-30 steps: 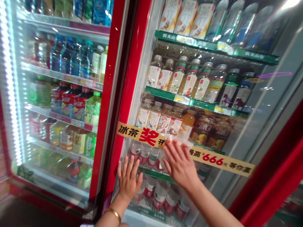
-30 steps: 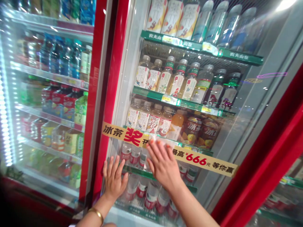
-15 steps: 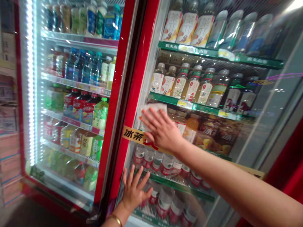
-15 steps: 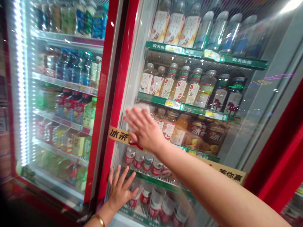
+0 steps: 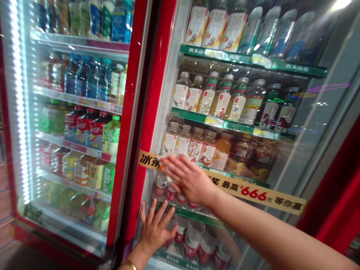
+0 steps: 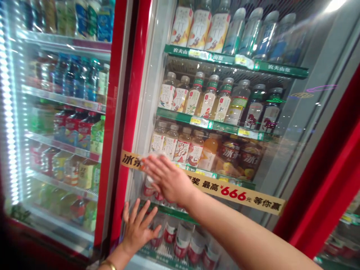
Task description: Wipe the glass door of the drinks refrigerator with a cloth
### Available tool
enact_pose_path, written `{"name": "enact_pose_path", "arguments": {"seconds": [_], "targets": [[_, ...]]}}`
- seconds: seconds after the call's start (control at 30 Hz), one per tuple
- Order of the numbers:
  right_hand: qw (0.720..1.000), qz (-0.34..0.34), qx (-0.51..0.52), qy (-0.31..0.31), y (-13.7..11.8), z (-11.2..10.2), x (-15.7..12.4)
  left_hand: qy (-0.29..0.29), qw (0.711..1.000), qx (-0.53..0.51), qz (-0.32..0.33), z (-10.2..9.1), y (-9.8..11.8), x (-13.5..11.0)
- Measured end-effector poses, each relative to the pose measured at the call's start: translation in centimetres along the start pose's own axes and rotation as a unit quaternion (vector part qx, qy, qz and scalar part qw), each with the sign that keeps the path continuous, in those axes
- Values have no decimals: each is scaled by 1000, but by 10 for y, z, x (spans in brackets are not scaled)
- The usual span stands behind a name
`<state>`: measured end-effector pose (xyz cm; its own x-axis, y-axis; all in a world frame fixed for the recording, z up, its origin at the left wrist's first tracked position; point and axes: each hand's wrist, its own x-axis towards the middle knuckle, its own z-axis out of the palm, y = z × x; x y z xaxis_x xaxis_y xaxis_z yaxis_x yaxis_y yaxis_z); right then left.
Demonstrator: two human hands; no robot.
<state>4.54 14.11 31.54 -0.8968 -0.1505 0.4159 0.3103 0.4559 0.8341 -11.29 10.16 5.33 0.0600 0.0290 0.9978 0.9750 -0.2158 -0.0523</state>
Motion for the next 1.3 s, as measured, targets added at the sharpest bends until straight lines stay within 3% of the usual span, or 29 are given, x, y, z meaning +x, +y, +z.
{"name": "enact_pose_path", "arguments": {"seconds": [0.07,0.1,0.17,0.2,0.23,0.27,0.33,0.4,0.43,0.5,0.53,0.6,0.7,0.77,0.8,0.87,0.93,1.0,1.07,1.13,1.17,1.23,1.3], "targets": [[984,178,-26,16,61,-29,-25,-7,1000,0,-2,0,0,3],[961,274,-34,28,90,-42,-36,-7,1000,0,-2,-1,0,4],[890,448,-51,69,125,-55,-56,-3,1000,0,-2,-2,2,7],[859,502,-58,87,125,-54,-64,-3,1000,-1,-3,-4,3,8],[842,526,-65,99,115,-49,-71,-4,1000,-3,-8,-6,4,9],[846,520,-70,100,94,-41,-77,-7,1000,-7,-16,-9,6,11],[900,425,-65,73,32,-22,-89,-11,999,-19,-39,-15,11,16],[964,263,-30,37,-28,-6,-105,-9,998,-30,-50,-20,15,27],[981,192,-16,19,-49,-1,-117,-7,998,-33,-48,-22,16,34],[990,137,-9,-1,-62,0,-146,-10,999,-35,-34,-22,17,51],[986,166,-20,-3,-55,-4,-162,-17,999,-37,-28,-21,17,59],[951,306,-55,9,-23,-14,-190,-38,998,-41,-26,-15,18,74],[836,538,-89,57,26,-23,-207,-41,998,-23,-38,-3,22,83],[783,609,-98,84,26,-18,-195,-28,999,-4,-42,3,24,82],[776,617,-101,85,13,-11,-185,-26,999,1,-42,5,24,81],[806,581,-100,61,-36,5,-160,-30,999,4,-39,7,24,78],[889,451,-75,17,-95,19,-145,-31,999,3,-35,7,22,76],[943,329,-52,3,-142,27,-153,-30,999,5,-32,6,20,75],[954,296,-48,4,-161,25,-184,-32,999,10,-26,6,18,75],[928,366,-67,7,-151,19,-224,-40,999,15,-19,6,18,74],[900,429,-79,8,-140,16,-240,-42,999,16,-16,6,18,73],[811,576,-96,23,-117,14,-254,-40,999,15,-16,6,18,73],[722,685,-87,54,-110,22,-236,-35,999,14,-15,6,18,73]]}}
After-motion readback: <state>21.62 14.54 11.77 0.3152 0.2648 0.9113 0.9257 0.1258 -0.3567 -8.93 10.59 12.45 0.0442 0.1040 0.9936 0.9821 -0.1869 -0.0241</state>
